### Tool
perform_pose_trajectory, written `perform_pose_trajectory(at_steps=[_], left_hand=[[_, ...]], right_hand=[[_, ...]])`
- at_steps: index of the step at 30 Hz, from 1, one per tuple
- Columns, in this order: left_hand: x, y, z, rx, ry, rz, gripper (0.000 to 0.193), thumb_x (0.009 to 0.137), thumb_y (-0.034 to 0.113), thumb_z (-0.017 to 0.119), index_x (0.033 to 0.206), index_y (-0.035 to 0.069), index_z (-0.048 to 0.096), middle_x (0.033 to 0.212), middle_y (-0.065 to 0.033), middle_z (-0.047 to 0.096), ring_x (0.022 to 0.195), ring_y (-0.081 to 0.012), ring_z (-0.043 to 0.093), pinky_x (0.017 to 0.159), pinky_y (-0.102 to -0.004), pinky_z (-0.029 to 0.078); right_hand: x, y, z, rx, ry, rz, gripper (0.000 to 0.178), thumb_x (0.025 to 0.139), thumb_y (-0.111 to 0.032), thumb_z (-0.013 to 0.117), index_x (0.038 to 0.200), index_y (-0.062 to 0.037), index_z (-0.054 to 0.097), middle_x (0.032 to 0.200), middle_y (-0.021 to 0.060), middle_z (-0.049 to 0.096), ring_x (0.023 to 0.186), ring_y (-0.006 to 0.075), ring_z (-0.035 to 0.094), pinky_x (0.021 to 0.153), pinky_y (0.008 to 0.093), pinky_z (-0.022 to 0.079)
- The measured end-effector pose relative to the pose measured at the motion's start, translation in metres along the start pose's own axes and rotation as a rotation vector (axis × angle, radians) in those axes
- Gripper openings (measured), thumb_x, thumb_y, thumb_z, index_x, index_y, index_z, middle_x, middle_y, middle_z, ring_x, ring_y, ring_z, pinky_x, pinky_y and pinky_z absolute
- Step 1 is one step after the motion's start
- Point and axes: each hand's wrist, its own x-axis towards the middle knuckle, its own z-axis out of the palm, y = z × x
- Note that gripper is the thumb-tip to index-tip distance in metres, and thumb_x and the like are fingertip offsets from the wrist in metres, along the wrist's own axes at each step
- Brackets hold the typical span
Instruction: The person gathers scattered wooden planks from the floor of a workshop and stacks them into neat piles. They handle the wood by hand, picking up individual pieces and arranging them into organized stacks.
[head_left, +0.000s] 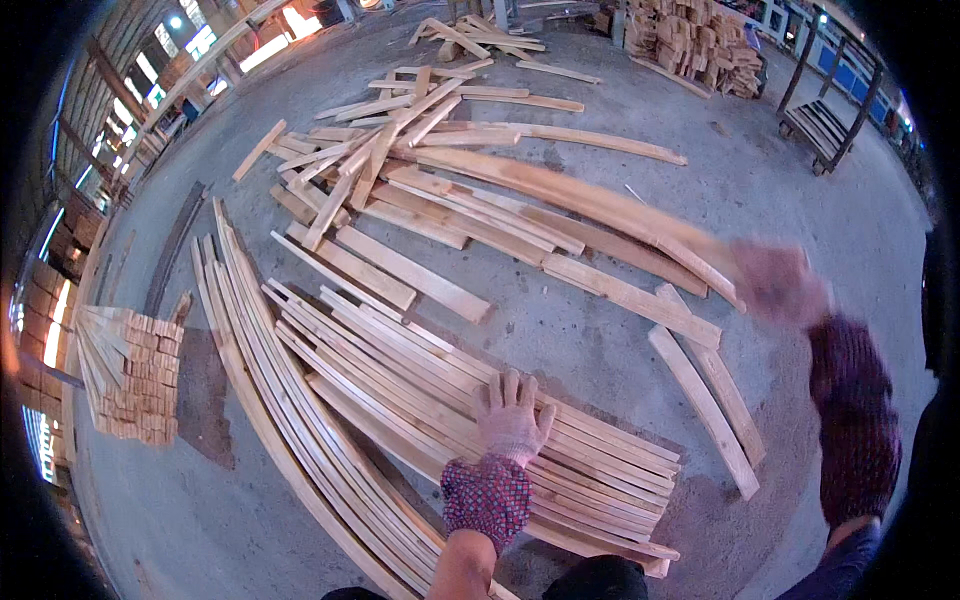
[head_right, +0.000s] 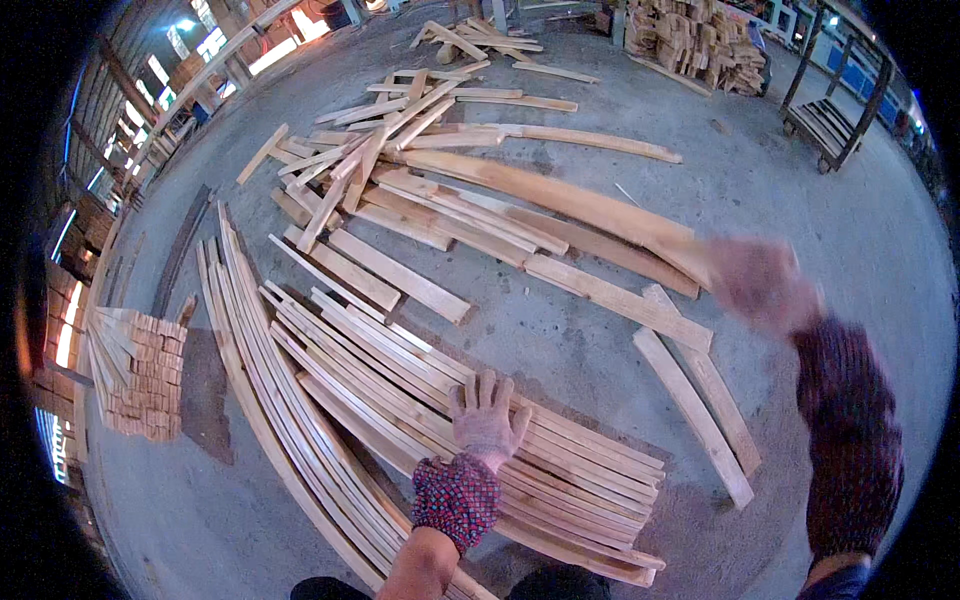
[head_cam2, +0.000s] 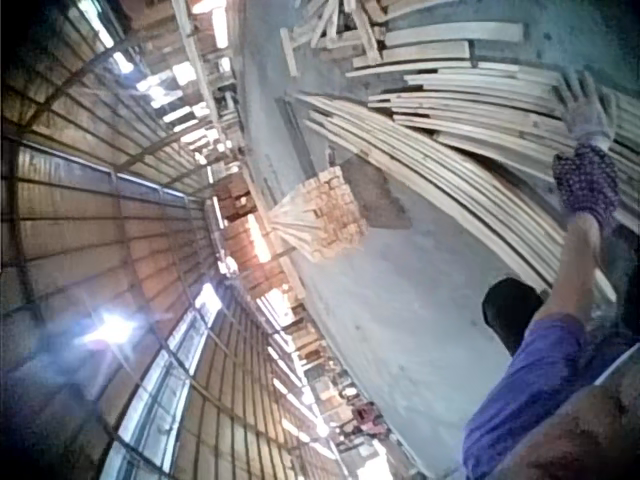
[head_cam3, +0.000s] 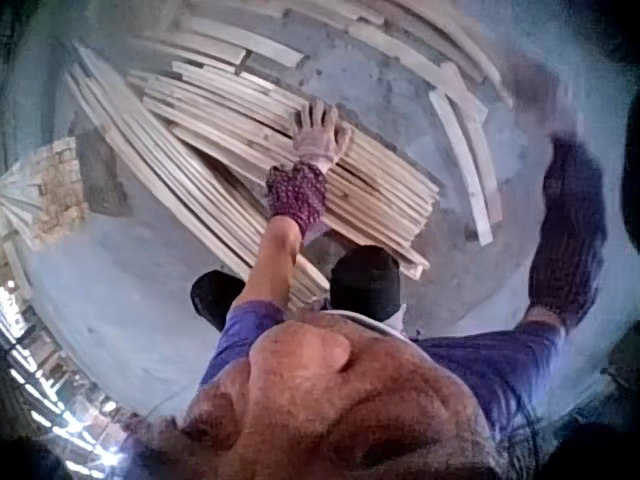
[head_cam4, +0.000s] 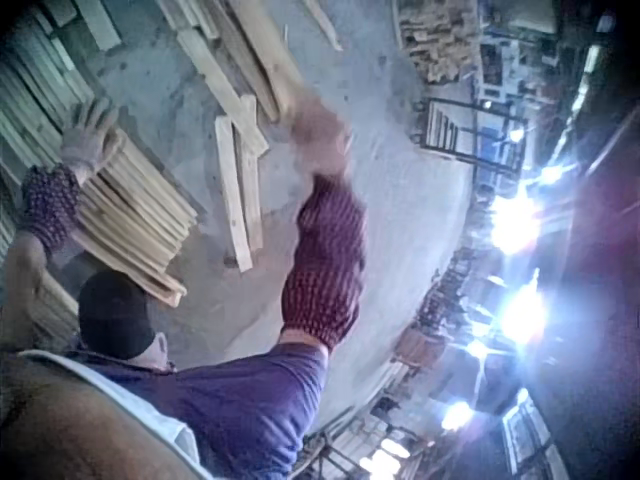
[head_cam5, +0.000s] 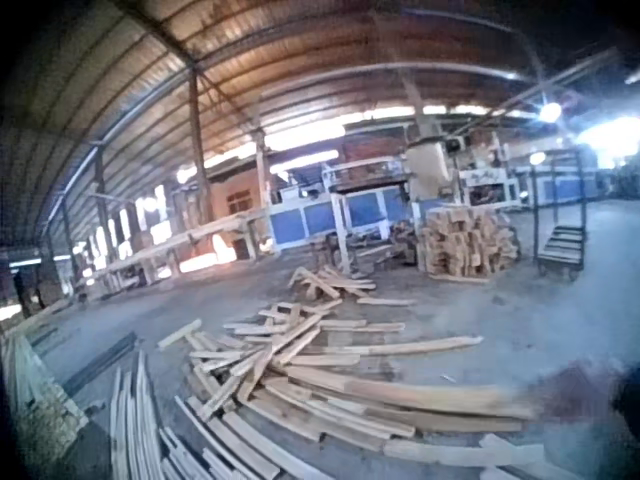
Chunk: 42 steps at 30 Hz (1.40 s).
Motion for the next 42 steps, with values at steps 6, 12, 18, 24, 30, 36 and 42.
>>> perform_pose_trajectory(at_steps=[6,12,18,24,30,36,42], left_hand=[[0.003,0.006,0.005,-0.134,-0.055,-0.059,0.059,0.092,0.050,0.051,0.133,0.008,0.052,0.139,-0.0119,0.041,0.132,-0.0361,0.033,0.112,-0.0578,0.018],[0.062,0.099,-0.005,-2.220,-0.222,-0.831,0.035,0.094,0.038,0.060,0.099,0.004,0.054,0.099,-0.0078,0.057,0.088,-0.0216,0.059,0.082,-0.0384,0.055],[0.017,0.161,0.009,-1.836,-0.112,-0.828,0.025,0.090,0.026,0.061,0.095,0.002,0.054,0.069,-0.0059,0.055,0.061,-0.0171,0.056,0.051,-0.0320,0.050],[0.014,0.028,0.041,-0.643,-0.011,-0.522,0.047,0.092,0.038,0.054,0.115,-0.003,0.050,0.119,-0.0243,0.050,0.105,-0.0316,0.054,0.084,-0.0407,0.045],[0.056,-0.026,0.014,0.210,0.334,-0.204,0.047,0.093,0.044,0.049,0.114,0.004,0.062,0.132,-0.0252,0.049,0.128,-0.0345,0.045,0.110,-0.0491,0.028],[0.050,-0.032,0.011,0.125,-0.066,0.195,0.046,0.093,0.050,0.047,0.093,0.010,0.070,0.101,-0.0127,0.067,0.105,-0.0307,0.057,0.111,-0.0529,0.024],[0.058,-0.023,0.003,0.093,-0.045,0.212,0.045,0.091,0.049,0.050,0.093,0.008,0.067,0.098,-0.0141,0.064,0.106,-0.0309,0.054,0.111,-0.0526,0.023]], right_hand=[[-0.197,-0.124,-0.027,-0.168,-0.390,0.264,0.021,0.084,-0.020,0.060,0.101,-0.0088,0.060,0.076,0.0060,0.058,0.063,0.0259,0.060,0.055,0.0406,0.049],[-0.335,-0.233,-0.086,0.422,-0.803,0.720,0.027,0.073,-0.017,0.064,0.099,-0.0089,0.063,0.077,0.0116,0.064,0.069,0.0349,0.063,0.062,0.0469,0.051],[-0.478,-0.231,-0.052,0.273,-0.642,0.776,0.030,0.071,-0.018,0.067,0.101,-0.0125,0.063,0.081,0.0125,0.065,0.075,0.0373,0.064,0.064,0.0494,0.049],[-0.346,-0.190,0.006,0.319,-0.698,0.625,0.031,0.078,-0.031,0.071,0.104,-0.0158,0.064,0.087,0.0107,0.067,0.080,0.0335,0.066,0.068,0.0462,0.051],[-0.252,-0.135,0.124,0.178,-0.836,0.317,0.048,0.078,-0.054,0.066,0.108,-0.0174,0.067,0.093,0.0087,0.067,0.085,0.0293,0.067,0.071,0.0429,0.052],[-0.179,-0.140,0.132,0.241,-1.122,0.115,0.053,0.079,-0.064,0.059,0.099,-0.0158,0.069,0.089,0.0099,0.068,0.086,0.0320,0.066,0.072,0.0414,0.052],[-0.106,-0.075,0.204,0.952,-0.438,0.356,0.027,0.091,-0.034,0.060,0.100,-0.0087,0.065,0.091,0.0074,0.065,0.087,0.0200,0.062,0.074,0.0385,0.051]])
